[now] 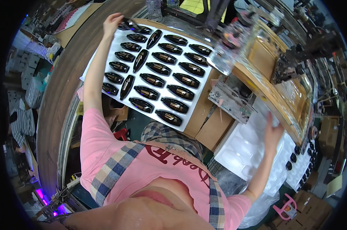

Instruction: Manually placing items on a tray and operating a small screen printing machine to apply text to black objects.

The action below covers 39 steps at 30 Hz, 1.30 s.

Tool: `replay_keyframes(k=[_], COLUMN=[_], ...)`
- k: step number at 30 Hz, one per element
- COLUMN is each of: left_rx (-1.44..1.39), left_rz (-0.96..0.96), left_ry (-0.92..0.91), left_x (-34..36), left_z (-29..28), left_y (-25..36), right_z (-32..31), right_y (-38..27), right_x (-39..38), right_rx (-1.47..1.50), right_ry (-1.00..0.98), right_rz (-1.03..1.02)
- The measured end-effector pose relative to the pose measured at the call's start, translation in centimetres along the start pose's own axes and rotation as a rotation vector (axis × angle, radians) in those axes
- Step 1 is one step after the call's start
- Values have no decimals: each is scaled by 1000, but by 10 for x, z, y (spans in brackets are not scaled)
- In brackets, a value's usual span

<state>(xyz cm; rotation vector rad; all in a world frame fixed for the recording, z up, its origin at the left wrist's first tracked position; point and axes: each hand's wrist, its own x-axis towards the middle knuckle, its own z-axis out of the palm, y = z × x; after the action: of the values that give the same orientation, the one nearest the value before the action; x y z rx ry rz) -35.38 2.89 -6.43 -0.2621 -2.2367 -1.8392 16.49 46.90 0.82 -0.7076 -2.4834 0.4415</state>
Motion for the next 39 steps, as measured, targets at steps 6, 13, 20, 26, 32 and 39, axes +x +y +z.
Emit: replay_keyframes(k=[6,13,20,26,32,39], left_rx=[101,753,785,324,65,-452], left_rz=[-208,-303,418,723,624,80], left_ry=[336,278,82,-450,-818,-944], left_x=[45,16,9,-120,-219,-189], left_z=[-75,-58,-15,138,245,254], left_y=[-103,-85,-63,84,172,183], right_z=[-79,-123,-152,-125,-54,14], right_y=[204,207,296,213,29,-56], right_x=[-45,-78,-121,-105,-39,18], right_rx=[-717,-727,-470,-103,400,418], right_ry=[162,-148,-108,217,45,-55], right_rz=[304,832,592,386,244,-66])
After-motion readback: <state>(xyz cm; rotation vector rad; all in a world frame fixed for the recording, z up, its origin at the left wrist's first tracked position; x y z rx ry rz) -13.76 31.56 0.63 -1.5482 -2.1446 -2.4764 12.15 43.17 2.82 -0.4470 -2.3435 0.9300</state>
